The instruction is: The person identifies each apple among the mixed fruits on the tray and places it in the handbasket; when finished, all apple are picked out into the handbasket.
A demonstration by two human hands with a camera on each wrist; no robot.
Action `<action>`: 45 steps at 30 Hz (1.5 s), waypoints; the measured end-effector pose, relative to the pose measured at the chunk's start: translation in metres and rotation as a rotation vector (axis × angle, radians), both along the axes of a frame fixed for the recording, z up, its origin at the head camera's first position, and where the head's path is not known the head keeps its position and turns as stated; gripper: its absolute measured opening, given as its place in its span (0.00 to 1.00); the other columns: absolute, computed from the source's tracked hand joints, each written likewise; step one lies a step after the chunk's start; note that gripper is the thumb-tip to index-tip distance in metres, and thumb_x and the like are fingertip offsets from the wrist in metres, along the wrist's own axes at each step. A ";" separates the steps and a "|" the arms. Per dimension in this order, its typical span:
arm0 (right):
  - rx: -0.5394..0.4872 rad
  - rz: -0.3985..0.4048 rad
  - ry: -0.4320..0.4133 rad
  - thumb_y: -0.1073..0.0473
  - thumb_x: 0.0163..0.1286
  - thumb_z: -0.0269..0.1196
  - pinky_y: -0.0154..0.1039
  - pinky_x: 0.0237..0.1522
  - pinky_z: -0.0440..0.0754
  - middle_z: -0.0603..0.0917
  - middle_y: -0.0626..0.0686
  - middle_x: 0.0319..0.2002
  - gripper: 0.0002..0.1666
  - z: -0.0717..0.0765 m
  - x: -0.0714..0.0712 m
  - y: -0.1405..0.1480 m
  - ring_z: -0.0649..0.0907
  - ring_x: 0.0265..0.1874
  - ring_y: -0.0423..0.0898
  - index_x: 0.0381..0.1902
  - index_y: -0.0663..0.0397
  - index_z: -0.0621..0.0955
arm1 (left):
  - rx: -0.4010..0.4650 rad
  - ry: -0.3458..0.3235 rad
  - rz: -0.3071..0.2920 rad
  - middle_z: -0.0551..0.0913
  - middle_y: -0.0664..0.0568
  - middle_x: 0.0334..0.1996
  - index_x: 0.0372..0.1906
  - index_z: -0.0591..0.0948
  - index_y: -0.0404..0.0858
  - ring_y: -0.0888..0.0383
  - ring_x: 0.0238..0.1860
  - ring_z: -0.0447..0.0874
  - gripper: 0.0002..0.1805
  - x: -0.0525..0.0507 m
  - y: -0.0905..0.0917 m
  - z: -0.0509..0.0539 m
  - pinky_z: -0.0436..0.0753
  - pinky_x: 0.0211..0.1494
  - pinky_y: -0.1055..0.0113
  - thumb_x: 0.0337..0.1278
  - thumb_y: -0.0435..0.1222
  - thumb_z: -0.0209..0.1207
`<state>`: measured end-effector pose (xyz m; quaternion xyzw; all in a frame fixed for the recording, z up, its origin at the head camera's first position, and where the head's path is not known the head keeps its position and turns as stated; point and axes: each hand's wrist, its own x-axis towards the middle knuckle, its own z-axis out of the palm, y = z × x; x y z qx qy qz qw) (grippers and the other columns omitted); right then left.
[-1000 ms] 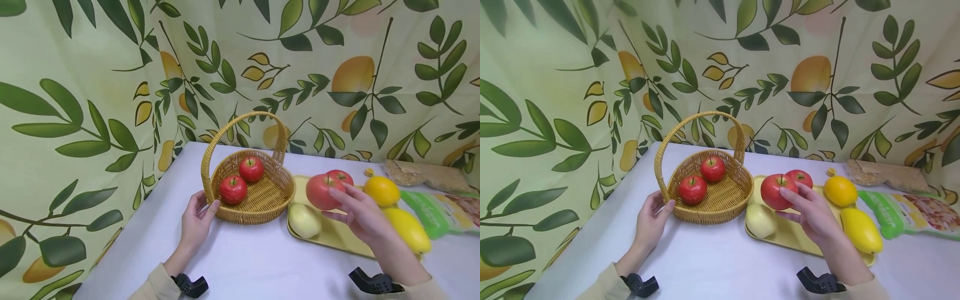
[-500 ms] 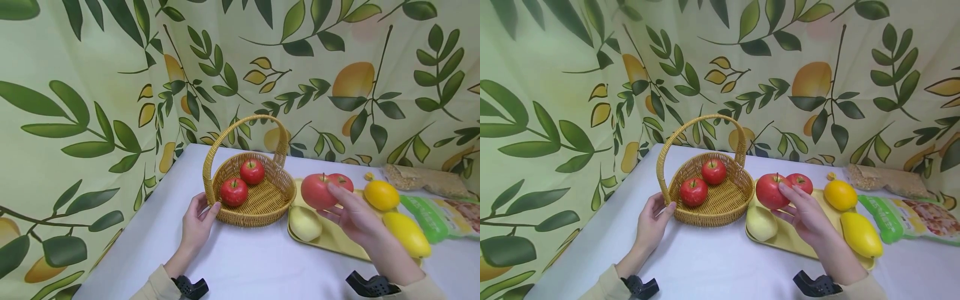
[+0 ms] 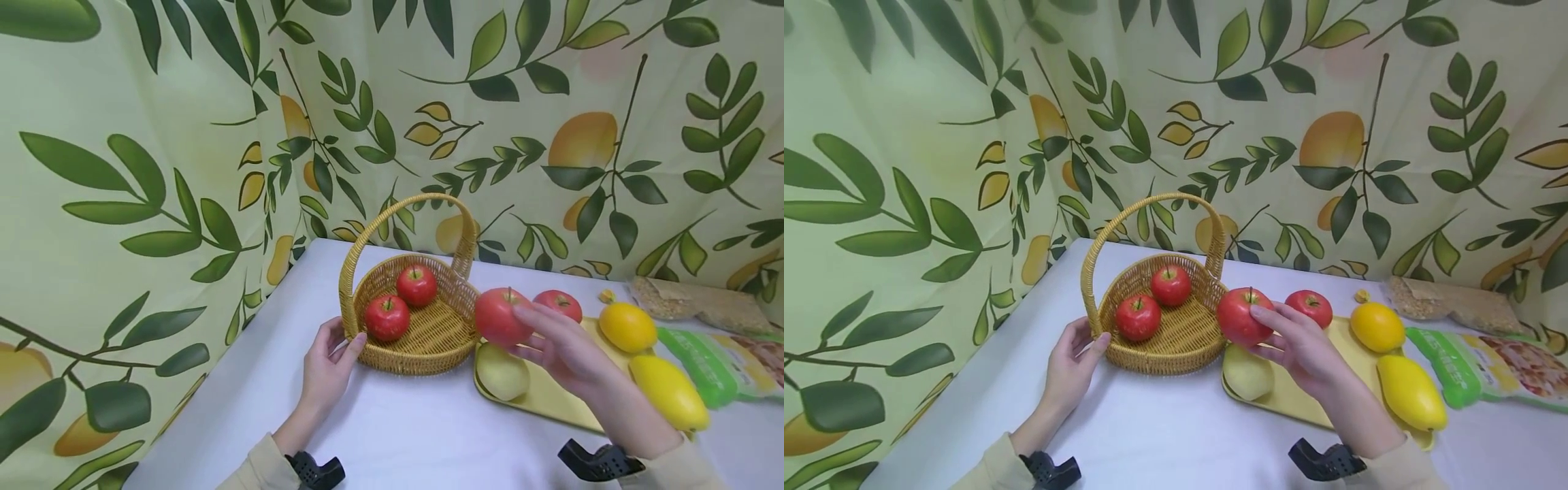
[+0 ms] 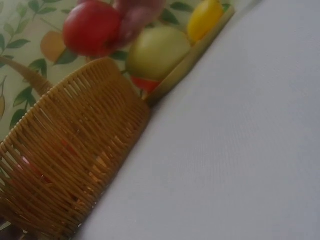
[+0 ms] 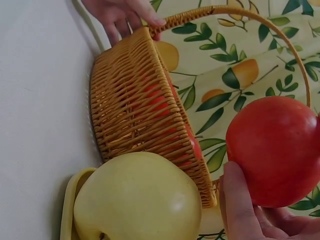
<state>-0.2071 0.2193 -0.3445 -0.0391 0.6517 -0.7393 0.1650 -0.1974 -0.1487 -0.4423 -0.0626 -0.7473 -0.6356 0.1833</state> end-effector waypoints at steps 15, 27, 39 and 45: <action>0.168 0.057 0.003 0.46 0.77 0.61 0.46 0.60 0.83 0.69 0.63 0.70 0.48 0.018 -0.019 -0.017 0.79 0.60 0.53 0.80 0.65 0.53 | -0.004 0.002 -0.001 0.81 0.45 0.60 0.64 0.75 0.38 0.51 0.63 0.80 0.26 0.000 0.000 0.003 0.82 0.61 0.65 0.67 0.43 0.68; 0.261 0.144 0.029 0.44 0.74 0.65 0.48 0.64 0.80 0.73 0.63 0.68 0.48 0.024 -0.040 -0.034 0.81 0.61 0.55 0.78 0.63 0.58 | 0.008 0.012 0.014 0.81 0.45 0.59 0.63 0.75 0.38 0.51 0.62 0.80 0.25 -0.001 -0.002 0.001 0.83 0.60 0.65 0.66 0.42 0.68; 0.304 0.182 0.021 0.44 0.74 0.65 0.48 0.61 0.82 0.75 0.65 0.66 0.50 0.024 -0.053 -0.029 0.81 0.60 0.57 0.77 0.66 0.56 | 0.006 0.020 -0.001 0.81 0.45 0.60 0.64 0.75 0.38 0.51 0.62 0.80 0.26 0.000 0.004 0.002 0.83 0.61 0.64 0.67 0.41 0.68; 0.311 0.192 -0.004 0.44 0.72 0.67 0.52 0.63 0.80 0.71 0.65 0.67 0.53 0.025 -0.060 -0.035 0.77 0.63 0.59 0.77 0.66 0.53 | 0.003 0.019 0.005 0.81 0.45 0.60 0.64 0.75 0.37 0.51 0.62 0.80 0.26 0.000 0.002 0.000 0.83 0.61 0.63 0.67 0.40 0.68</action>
